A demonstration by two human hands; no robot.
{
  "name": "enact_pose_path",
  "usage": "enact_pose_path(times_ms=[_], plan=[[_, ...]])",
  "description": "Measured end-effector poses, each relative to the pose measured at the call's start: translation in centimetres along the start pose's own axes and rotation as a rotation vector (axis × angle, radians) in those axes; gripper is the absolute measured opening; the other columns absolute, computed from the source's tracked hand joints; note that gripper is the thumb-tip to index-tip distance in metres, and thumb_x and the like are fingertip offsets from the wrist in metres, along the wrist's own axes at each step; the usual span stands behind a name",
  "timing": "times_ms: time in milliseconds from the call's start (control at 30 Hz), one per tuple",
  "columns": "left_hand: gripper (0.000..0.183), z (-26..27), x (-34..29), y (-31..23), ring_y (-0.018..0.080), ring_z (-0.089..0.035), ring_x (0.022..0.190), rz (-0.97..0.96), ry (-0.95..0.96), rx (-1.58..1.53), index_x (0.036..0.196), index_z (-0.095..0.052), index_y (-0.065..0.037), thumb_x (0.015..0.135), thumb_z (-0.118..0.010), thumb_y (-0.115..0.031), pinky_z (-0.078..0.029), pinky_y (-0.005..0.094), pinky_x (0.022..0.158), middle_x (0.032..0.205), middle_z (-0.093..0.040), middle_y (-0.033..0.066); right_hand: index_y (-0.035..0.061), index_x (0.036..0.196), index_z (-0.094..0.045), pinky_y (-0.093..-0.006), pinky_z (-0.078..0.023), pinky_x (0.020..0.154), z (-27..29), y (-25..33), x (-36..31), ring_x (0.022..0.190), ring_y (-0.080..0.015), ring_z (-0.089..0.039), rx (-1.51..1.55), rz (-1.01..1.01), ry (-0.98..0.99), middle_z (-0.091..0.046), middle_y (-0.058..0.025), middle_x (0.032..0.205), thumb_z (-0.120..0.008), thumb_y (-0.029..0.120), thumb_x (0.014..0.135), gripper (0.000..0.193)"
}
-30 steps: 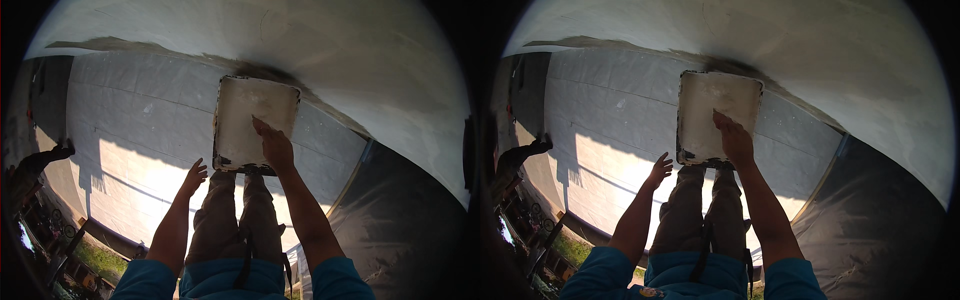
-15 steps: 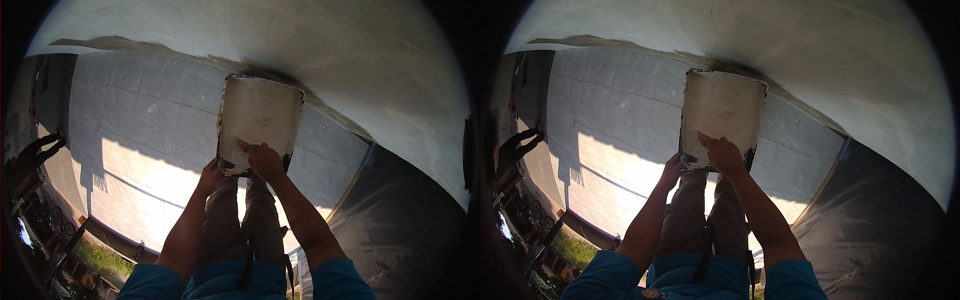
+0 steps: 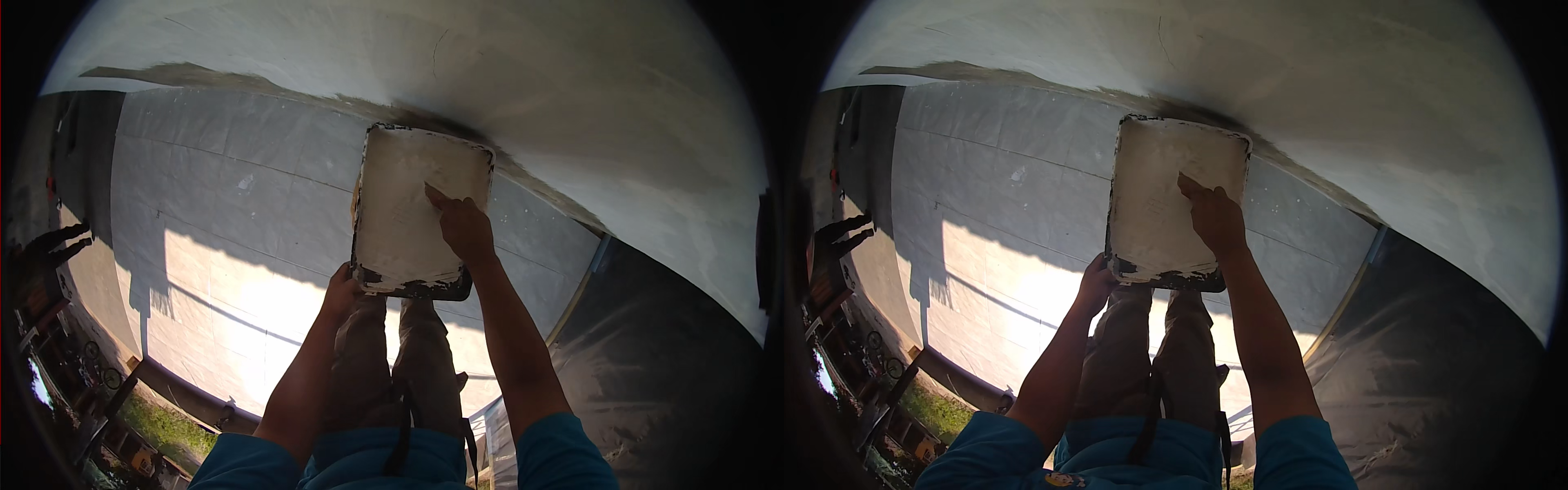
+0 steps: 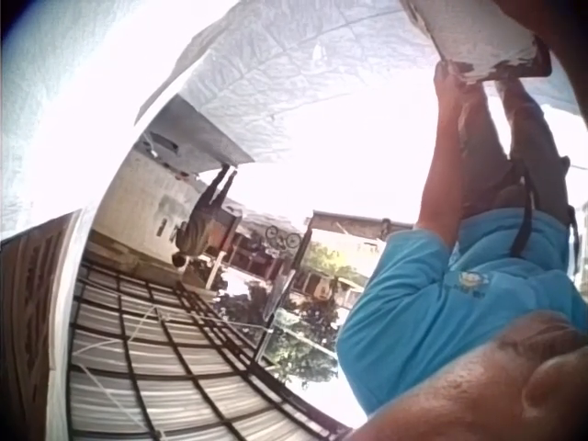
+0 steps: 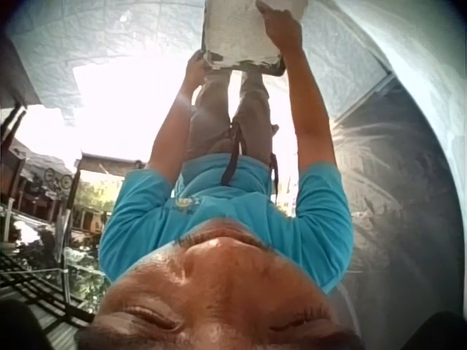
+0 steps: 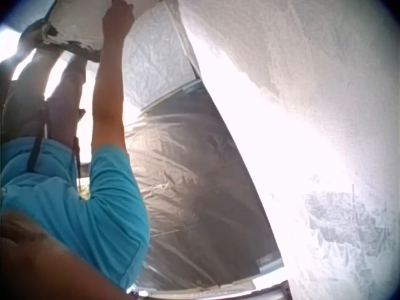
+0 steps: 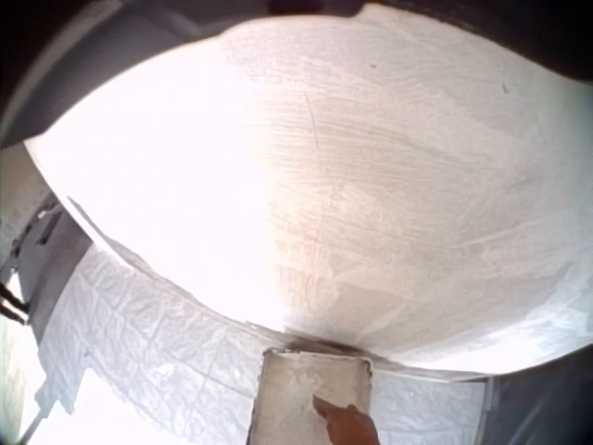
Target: The recorder applies white putty or filler to a wall using a flexible plastic spreader tool, frequently picking up more material from a tray.
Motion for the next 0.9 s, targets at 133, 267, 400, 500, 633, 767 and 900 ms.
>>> enact_pose_path(times_ms=[133, 267, 400, 500, 633, 767, 900], plan=[[0.055, -0.5, 0.1, -0.5, 0.0213, -0.064, 0.101, 0.034, 0.013, 0.053, 0.133, -0.051, 0.000, 0.078, -0.050, 0.003, -0.055, 0.0327, 0.086, 0.115, -0.063, 0.0114, 0.0035, 0.106, -0.065, -0.0381, -0.057, 0.077, -4.7, 1.5, -3.6, 0.096, -0.0254, -0.066, -0.075, 0.190, -0.090, -0.066, -0.0099, 0.100, -0.059, 0.011, 0.085, 0.023], [0.056, -0.4, -0.3, -0.8, 0.0224, -0.066, 0.103, 0.032, 0.003, -0.007, 0.135, -0.050, 0.001, 0.079, -0.051, 0.004, -0.055, 0.0337, 0.088, 0.116, -0.064, 0.0131, 0.0016, 0.110, -0.065, -0.0368, -0.056, 0.081, -3.2, 4.6, -4.3, 0.100, -0.0238, -0.065, -0.003, 0.210, -0.115, -0.067, -0.0105, 0.105, -0.058, 0.010, 0.086, 0.027], [0.056, -0.9, -0.7, -1.4, 0.0244, -0.067, 0.105, 0.052, -0.004, -0.054, 0.136, -0.049, 0.001, 0.081, -0.051, 0.003, -0.056, 0.0353, 0.090, 0.117, -0.065, 0.0139, 0.0014, 0.112, -0.065, -0.0362, -0.056, 0.079, -2.6, 5.0, -5.4, 0.099, -0.0228, -0.065, 0.015, 0.249, -0.179, -0.068, -0.0100, 0.108, -0.057, 0.010, 0.087, 0.028], [0.055, -1.4, -0.6, -1.5, 0.0244, -0.067, 0.104, 0.065, 0.003, -0.043, 0.136, -0.050, 0.001, 0.081, -0.051, 0.003, -0.056, 0.0358, 0.090, 0.117, -0.065, 0.0135, 0.0032, 0.112, -0.066, -0.0371, -0.056, 0.078, -2.7, 3.8, -5.4, 0.098, -0.0239, -0.065, -0.010, 0.376, -0.136, -0.069, -0.0088, 0.108, -0.059, 0.010, 0.086, 0.028], [0.054, -0.5, -0.4, -1.2, 0.0234, -0.067, 0.102, 0.049, -0.012, -0.030, 0.135, -0.052, 0.003, 0.081, -0.051, 0.003, -0.056, 0.0358, 0.089, 0.115, -0.066, 0.0133, 0.0074, 0.112, -0.070, -0.0404, -0.055, 0.077, -0.8, 3.3, -1.6, 0.093, -0.0289, -0.065, 0.201, 0.154, -0.128, -0.071, -0.0084, 0.102, -0.064, 0.009, 0.086, 0.027], [0.059, -0.8, -0.4, -1.1, 0.0266, -0.068, 0.103, 0.027, -0.006, -0.051, 0.135, -0.053, 0.006, 0.076, -0.053, 0.001, -0.057, 0.0365, 0.091, 0.116, -0.066, 0.0163, 0.0094, 0.107, -0.072, -0.0423, -0.055, 0.075, 0.8, 1.3, 2.0, 0.085, -0.0305, -0.063, 0.169, -0.075, -0.123, -0.071, -0.0087, 0.090, -0.062, 0.011, 0.088, 0.022], [0.052, -1.5, -0.6, -1.5, 0.0218, -0.068, 0.098, 0.040, 0.023, -0.079, 0.133, -0.054, 0.005, 0.081, -0.054, 0.002, -0.057, 0.0346, 0.087, 0.112, -0.067, 0.0130, 0.0068, 0.116, -0.069, -0.0394, -0.058, 0.076, -1.9, 2.4, 0.9, 0.090, -0.0273, -0.065, 0.028, 0.214, -0.081, -0.070, -0.0100, 0.102, -0.056, 0.010, 0.091, 0.028]])
Point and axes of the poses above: each hand's wrist, its own x-axis towards the middle knuckle, its own z-axis out of the back of the hand, y = z × x, the point moved 2 cm from there along x, towards the middle knuckle
